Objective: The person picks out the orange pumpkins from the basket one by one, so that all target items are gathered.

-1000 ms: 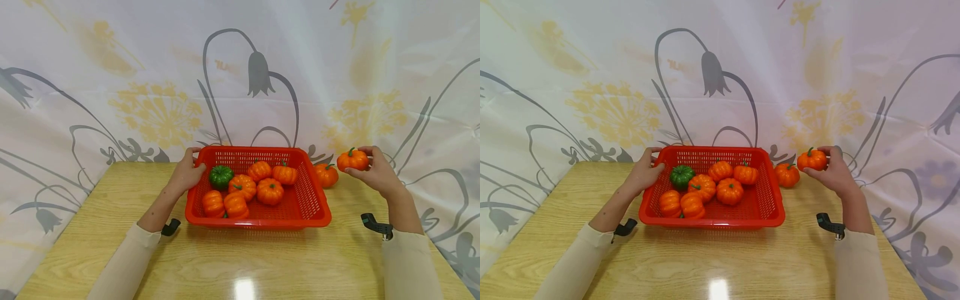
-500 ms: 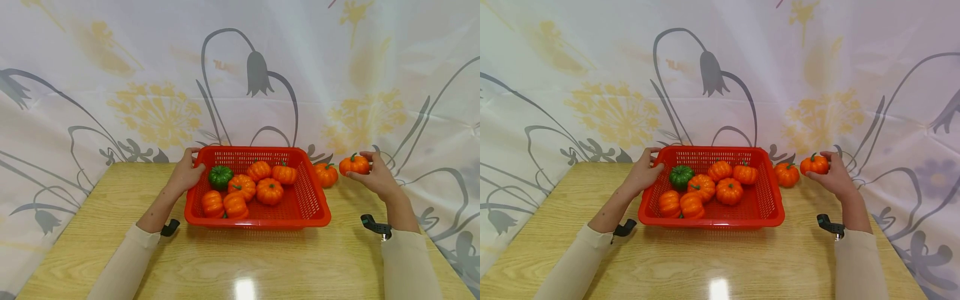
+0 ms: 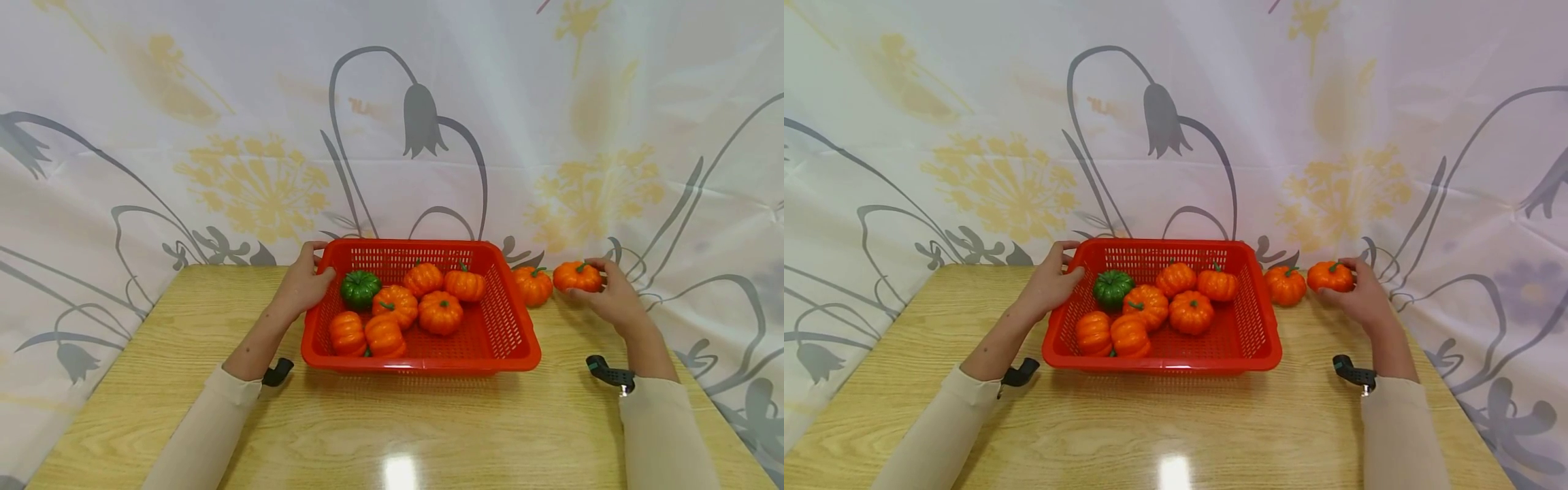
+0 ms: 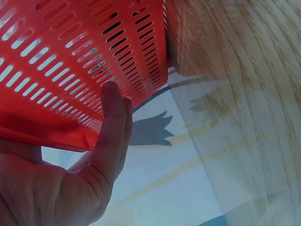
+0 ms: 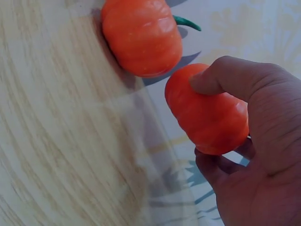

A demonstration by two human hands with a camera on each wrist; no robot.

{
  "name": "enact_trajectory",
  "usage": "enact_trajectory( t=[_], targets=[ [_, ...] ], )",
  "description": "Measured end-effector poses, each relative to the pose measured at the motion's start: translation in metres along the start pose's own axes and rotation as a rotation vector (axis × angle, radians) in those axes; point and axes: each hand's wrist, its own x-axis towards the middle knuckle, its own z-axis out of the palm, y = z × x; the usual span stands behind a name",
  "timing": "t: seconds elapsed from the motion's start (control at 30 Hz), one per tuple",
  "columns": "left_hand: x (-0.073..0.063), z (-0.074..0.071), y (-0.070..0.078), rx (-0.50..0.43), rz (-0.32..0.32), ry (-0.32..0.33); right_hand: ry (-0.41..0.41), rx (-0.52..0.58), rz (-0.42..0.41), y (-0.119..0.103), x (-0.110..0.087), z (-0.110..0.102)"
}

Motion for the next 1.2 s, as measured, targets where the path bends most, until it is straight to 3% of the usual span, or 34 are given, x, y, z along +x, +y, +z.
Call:
enact_trajectory(
  t=[0.13, 0.37, 0.67, 1.2],
  targets=[
    [0.001, 0.0, -0.001, -0.001, 0.002, 0.002, -0.006, 0.034, 0.003, 0.005, 0.0, 0.003],
    [0.001, 0.0, -0.001, 0.002, 0.0, 0.001, -0.008, -0.044, 0.004, 0.011, 0.003, 0.007],
    [0.001, 0.0, -0.002, 0.001, -0.002, -0.002, 0.002, -0.007, -0.039, 0.02, 0.007, 0.013],
    [0.0, -0.001, 0.0, 0.002, -0.008, -0.008, -0.039, -0.015, -0.013, 0.007, 0.003, -0.001]
  ],
)
